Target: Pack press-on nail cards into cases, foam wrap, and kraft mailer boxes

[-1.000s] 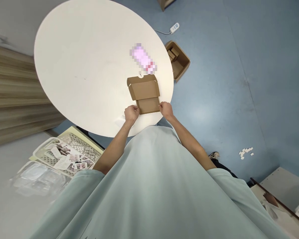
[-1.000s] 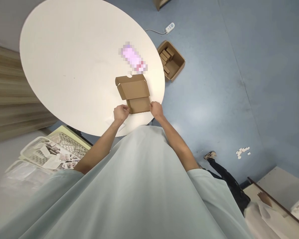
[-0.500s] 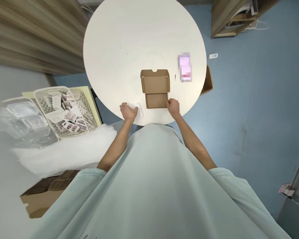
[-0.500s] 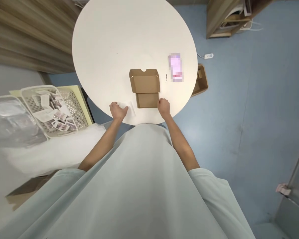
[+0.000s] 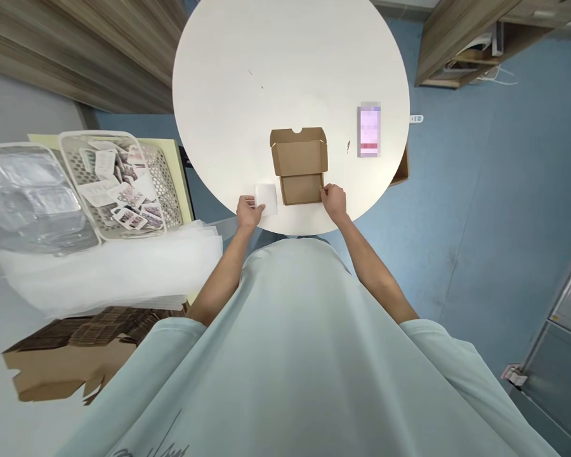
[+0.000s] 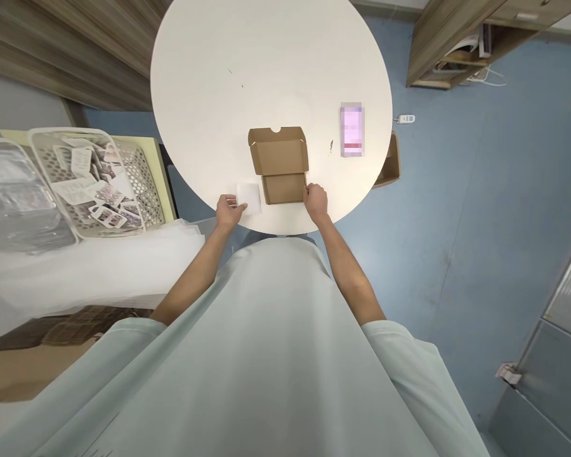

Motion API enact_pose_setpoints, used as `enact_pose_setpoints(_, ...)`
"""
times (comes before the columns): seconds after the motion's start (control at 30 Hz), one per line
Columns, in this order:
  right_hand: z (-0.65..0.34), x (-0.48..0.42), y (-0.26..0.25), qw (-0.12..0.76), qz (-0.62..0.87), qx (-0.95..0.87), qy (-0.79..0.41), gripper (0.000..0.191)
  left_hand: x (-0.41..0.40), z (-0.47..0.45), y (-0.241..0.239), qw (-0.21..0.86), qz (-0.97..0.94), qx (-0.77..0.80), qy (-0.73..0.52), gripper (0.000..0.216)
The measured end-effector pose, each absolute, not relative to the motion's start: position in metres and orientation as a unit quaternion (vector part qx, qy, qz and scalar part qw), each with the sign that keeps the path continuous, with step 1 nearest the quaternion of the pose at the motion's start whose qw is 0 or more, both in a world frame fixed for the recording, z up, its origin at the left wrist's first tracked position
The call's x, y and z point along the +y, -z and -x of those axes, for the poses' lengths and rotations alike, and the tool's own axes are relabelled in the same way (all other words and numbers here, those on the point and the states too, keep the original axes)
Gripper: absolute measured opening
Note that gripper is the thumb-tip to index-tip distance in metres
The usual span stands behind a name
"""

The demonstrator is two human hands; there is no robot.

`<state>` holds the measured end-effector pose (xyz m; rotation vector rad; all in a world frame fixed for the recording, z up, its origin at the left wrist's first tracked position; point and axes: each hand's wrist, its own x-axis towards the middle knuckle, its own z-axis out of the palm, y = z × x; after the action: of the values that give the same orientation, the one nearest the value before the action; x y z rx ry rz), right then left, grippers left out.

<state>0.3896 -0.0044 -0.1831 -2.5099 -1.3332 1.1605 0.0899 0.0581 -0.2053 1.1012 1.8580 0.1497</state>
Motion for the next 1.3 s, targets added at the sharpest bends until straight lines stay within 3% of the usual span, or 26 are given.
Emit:
enact_pose_setpoints(0.1,-0.384,-0.007,0.182,0.058,0.824,-0.414,-0.382,0.025,0.065,-0.079,0.191,0.534,-0.470,0.695,-0.108,0.041)
enact_pose_setpoints(0.2,-0.380,-0.010,0.172,0.135,0.836,-0.387,-0.364,0.026,0.078,-0.079,0.168,0.578,-0.548,0.594,-0.112,0.041)
enact_pose_setpoints(0.33,-0.377,-0.009,0.152,0.301,0.756,-0.392,-0.430,0.060,0.097,-0.109,0.143,0.603,-0.640,0.464,-0.105,0.042)
enact_pose_setpoints(0.4,-0.379,-0.006,0.145,0.324,0.702,-0.407,-0.486,0.069,0.104,-0.131,0.139,0.621,-0.654,0.422,-0.097,0.043)
enact_pose_setpoints(0.53,-0.384,0.001,0.142,0.263,0.711,-0.416,-0.502,0.037,0.108,-0.166,0.154,0.622,-0.650,0.428,-0.087,0.042)
enact_pose_setpoints(0.7,-0.380,0.005,0.148,0.195,0.788,-0.372,-0.449,0.048,0.091,-0.184,0.188,0.569,-0.586,0.558,-0.147,0.048)
enact_pose_setpoints(0.87,-0.368,0.011,0.162,0.146,0.810,-0.382,-0.421,0.051,0.073,-0.195,0.203,0.498,-0.560,0.646,-0.142,0.038)
enact_pose_setpoints(1.13,-0.359,0.024,0.184,0.028,0.811,-0.424,-0.403,0.030,0.061,-0.203,0.213,0.462,-0.614,0.632,-0.105,0.030)
enact_pose_setpoints(1.3,-0.352,0.023,0.190,0.015,0.811,-0.425,-0.402,0.015,0.061,-0.200,0.223,0.502,-0.622,0.590,-0.107,0.025)
